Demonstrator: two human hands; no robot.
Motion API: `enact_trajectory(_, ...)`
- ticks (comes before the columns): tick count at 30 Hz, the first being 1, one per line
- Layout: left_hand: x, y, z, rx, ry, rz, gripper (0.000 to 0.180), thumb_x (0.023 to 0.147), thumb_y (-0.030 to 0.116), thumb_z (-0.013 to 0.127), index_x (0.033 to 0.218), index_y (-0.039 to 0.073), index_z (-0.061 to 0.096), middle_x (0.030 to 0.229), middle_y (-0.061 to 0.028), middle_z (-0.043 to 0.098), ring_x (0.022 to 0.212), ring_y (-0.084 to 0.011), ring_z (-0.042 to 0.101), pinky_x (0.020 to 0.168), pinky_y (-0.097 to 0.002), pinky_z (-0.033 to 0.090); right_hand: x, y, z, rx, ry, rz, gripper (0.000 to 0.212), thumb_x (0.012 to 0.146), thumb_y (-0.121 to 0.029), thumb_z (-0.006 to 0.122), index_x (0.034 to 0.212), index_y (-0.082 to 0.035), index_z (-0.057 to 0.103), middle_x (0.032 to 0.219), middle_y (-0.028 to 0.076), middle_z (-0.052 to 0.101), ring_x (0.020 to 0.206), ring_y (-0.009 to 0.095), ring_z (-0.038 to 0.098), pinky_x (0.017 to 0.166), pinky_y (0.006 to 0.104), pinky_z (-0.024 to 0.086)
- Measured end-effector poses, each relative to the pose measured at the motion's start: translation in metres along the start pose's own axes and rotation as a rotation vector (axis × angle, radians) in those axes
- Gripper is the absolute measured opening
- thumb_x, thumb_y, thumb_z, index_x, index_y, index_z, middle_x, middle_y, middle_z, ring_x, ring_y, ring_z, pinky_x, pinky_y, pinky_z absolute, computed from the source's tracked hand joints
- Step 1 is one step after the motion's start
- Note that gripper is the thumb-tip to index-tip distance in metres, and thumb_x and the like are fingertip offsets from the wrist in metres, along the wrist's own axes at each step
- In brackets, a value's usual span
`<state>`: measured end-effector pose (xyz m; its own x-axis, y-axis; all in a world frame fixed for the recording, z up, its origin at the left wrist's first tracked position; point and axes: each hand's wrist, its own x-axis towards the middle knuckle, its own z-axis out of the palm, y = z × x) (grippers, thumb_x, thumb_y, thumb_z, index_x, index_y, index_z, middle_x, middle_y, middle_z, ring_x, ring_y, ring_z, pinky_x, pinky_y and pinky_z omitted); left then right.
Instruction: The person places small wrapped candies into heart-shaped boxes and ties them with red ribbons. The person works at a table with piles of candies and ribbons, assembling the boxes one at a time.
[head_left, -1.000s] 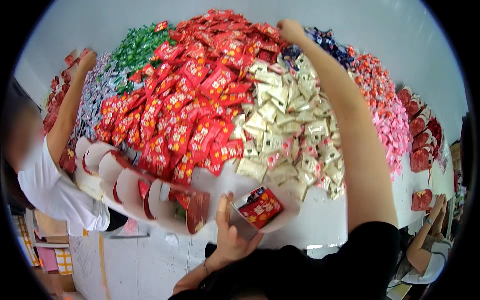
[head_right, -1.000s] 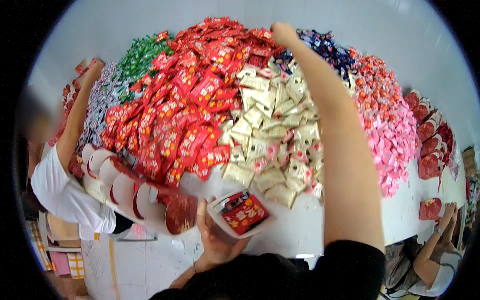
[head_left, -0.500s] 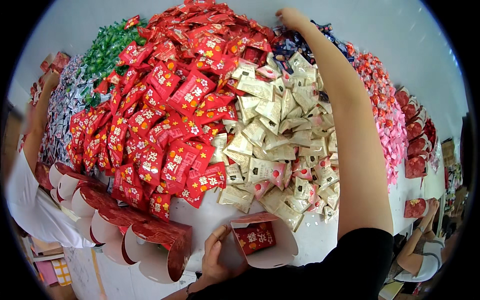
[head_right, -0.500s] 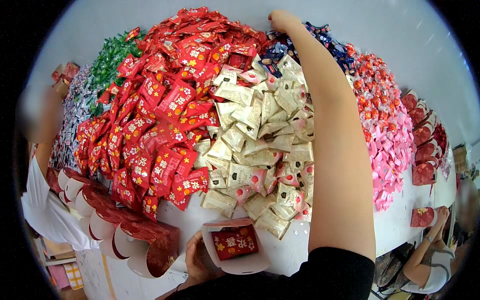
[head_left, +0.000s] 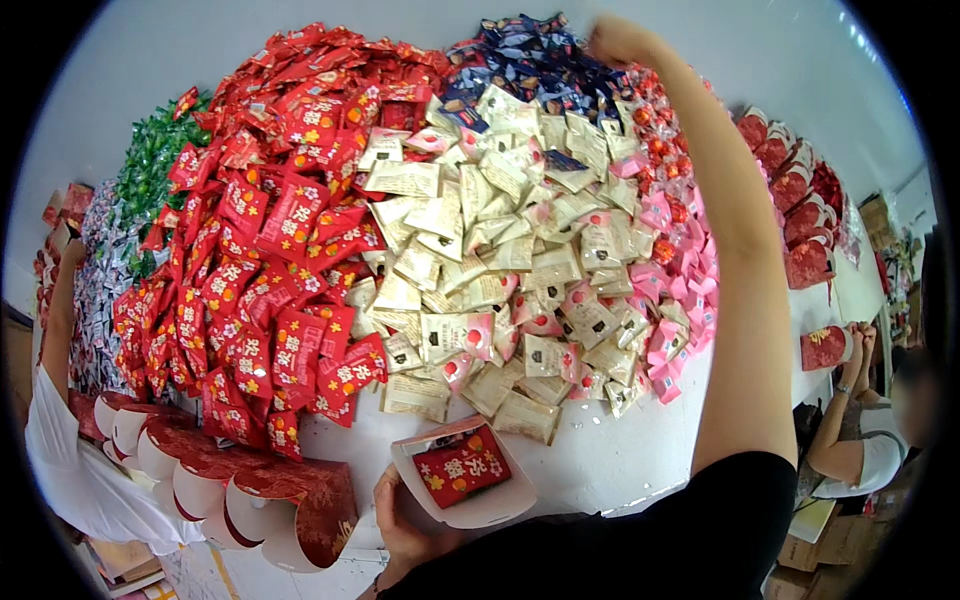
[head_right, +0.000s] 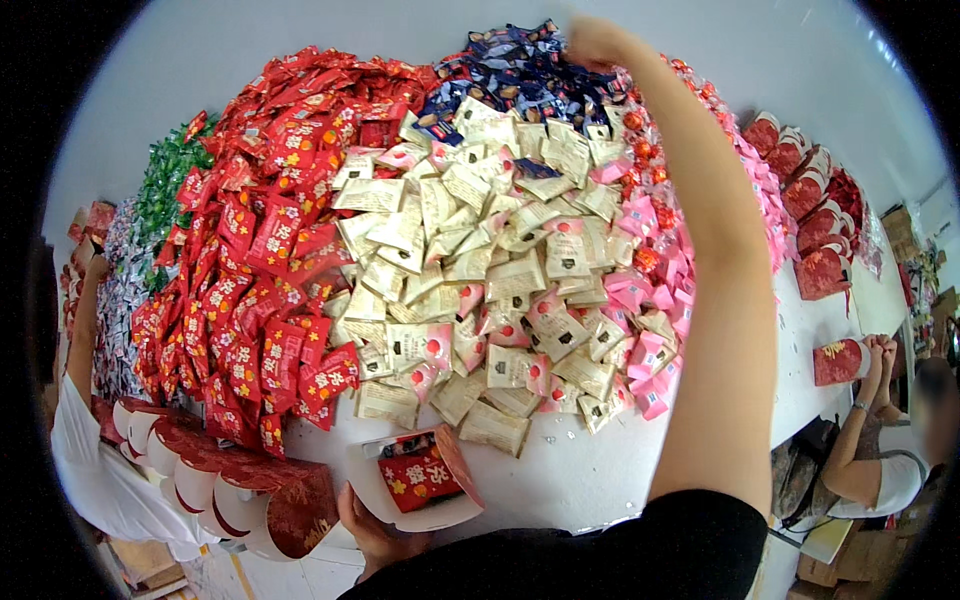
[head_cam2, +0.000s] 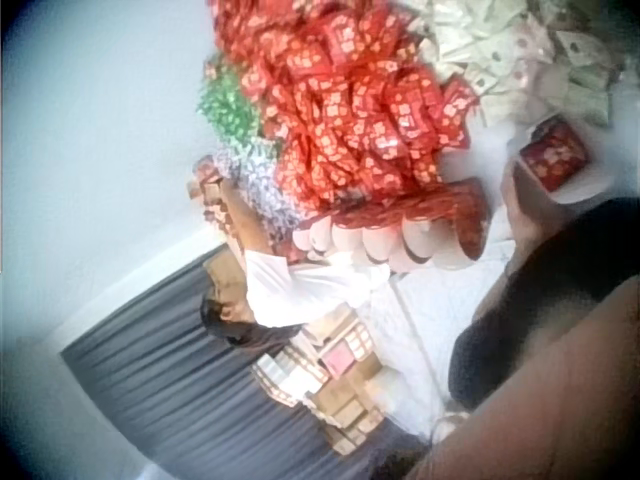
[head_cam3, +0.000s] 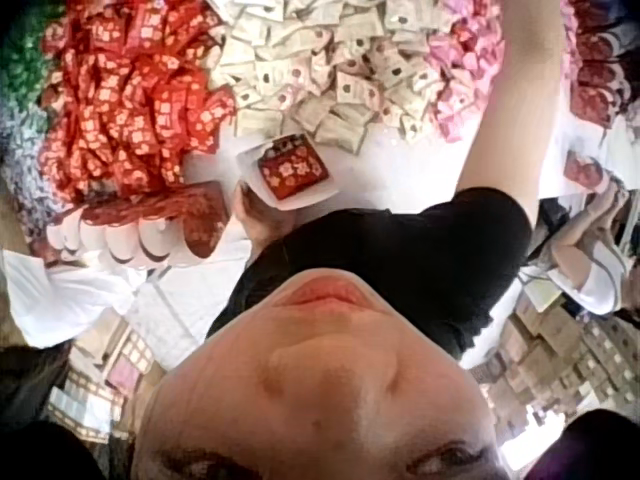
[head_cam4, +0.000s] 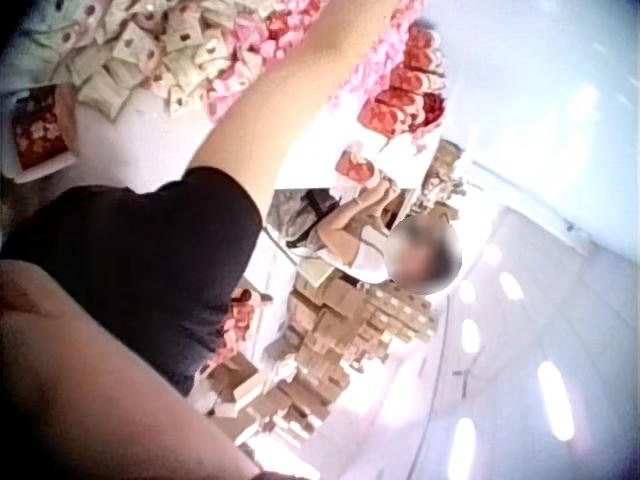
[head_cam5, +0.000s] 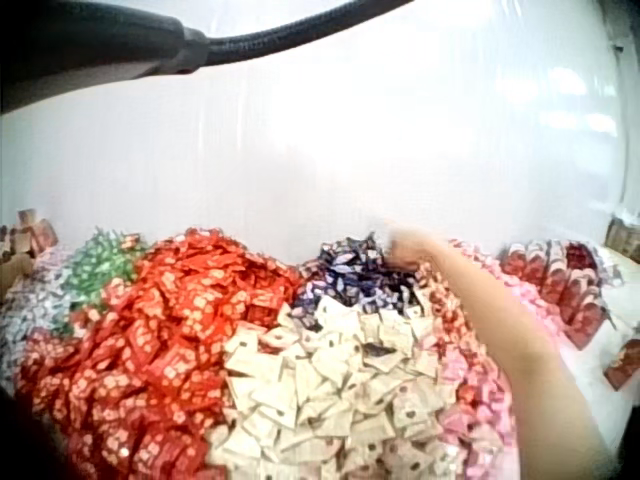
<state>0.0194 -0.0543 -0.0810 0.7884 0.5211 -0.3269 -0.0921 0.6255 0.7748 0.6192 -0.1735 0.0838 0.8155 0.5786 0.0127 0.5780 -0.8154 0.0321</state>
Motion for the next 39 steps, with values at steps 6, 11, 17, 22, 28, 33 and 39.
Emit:
enact_trajectory(6, -0.001, -0.006, -0.025, 0.762, -0.184, 0.535, 0.085, 0.074, 0.009, 0.075, 0.141, -0.001, 0.024, 0.133, -0.0216, 0.044, 0.122, -0.0337, 0.049, 0.104, -0.0468, 0.039, -0.061, 0.081, 0.068, -0.175, -0.015, -0.046, 0.056, 0.062, -0.026, 0.083, 0.106, 0.004, 0.064, 0.095, 0.019, 0.07, 0.088, 0.034, 0.068, 0.076, 0.0438, 0.053)
enact_trajectory(11, -0.007, -0.015, -0.044, 1.049, -0.148, 0.669, 0.106, 0.067, 0.007, 0.082, 0.144, -0.003, 0.009, 0.139, -0.0248, 0.034, 0.129, -0.0357, 0.04, 0.11, -0.0452, 0.03, -0.057, 0.096, 0.066, 0.325, 0.21, 0.116, 0.054, 0.071, -0.031, 0.074, 0.113, 0.001, 0.063, 0.093, 0.018, 0.07, 0.083, 0.03, 0.068, 0.078, 0.04, 0.053)
enact_trajectory(17, -0.012, -0.02, -0.044, 0.999, -0.11, 0.606, 0.103, 0.068, 0.009, 0.08, 0.144, -0.004, 0.011, 0.138, -0.0242, 0.034, 0.129, -0.034, 0.039, 0.11, -0.0441, 0.029, -0.05, 0.073, 0.06, -0.026, 0.071, 0.184, 0.035, 0.07, -0.029, 0.07, 0.094, -0.003, 0.072, 0.084, 0.012, 0.072, 0.078, 0.027, 0.07, 0.072, 0.0381, 0.054)
enact_trajectory(22, -0.01, -0.018, -0.044, 1.0, -0.108, 0.588, 0.105, 0.067, 0.01, 0.081, 0.145, -0.003, 0.011, 0.138, -0.0231, 0.034, 0.13, -0.0331, 0.039, 0.11, -0.0438, 0.029, -0.039, 0.042, 0.084, 0.085, -0.067, 0.404, 0.019, 0.065, -0.015, 0.072, 0.079, -0.004, 0.074, 0.072, 0.009, 0.071, 0.067, 0.023, 0.069, 0.064, 0.0379, 0.055)
enact_trajectory(28, -0.011, -0.018, -0.042, 0.927, -0.083, 0.587, 0.107, 0.068, 0.011, 0.082, 0.146, -0.001, 0.01, 0.141, -0.022, 0.033, 0.131, -0.0333, 0.038, 0.111, -0.043, 0.028, -0.047, 0.07, 0.093, 0.497, 0.194, 0.43, 0.03, 0.063, -0.031, 0.078, 0.072, -0.003, 0.073, 0.061, 0.008, 0.067, 0.058, 0.019, 0.066, 0.058, 0.0329, 0.053)
enact_trajectory(33, -0.011, -0.011, -0.034, 0.917, -0.069, 0.582, 0.109, 0.068, 0.01, 0.083, 0.147, 0.001, 0.009, 0.144, -0.0221, 0.03, 0.134, -0.0334, 0.034, 0.112, -0.0435, 0.026, -0.049, 0.105, 0.08, 1.393, 0.432, 0.22, 0.023, 0.084, -0.023, 0.066, 0.099, -0.006, 0.068, 0.07, 0.007, 0.067, 0.052, 0.018, 0.061, 0.047, 0.03, 0.047)
enact_trajectory(39, -0.008, 0.002, -0.019, 0.854, -0.121, 0.591, 0.111, 0.068, 0.007, 0.083, 0.149, 0.004, 0.006, 0.147, -0.0222, 0.024, 0.137, -0.0336, 0.028, 0.115, -0.0435, 0.019, -0.163, 0.105, 0.008, 1.58, 0.509, 0.03, 0.015, 0.092, -0.02, 0.059, 0.1, -0.012, 0.068, 0.064, 0.005, 0.063, 0.042, 0.01, 0.053, 0.036, 0.0217, 0.036)
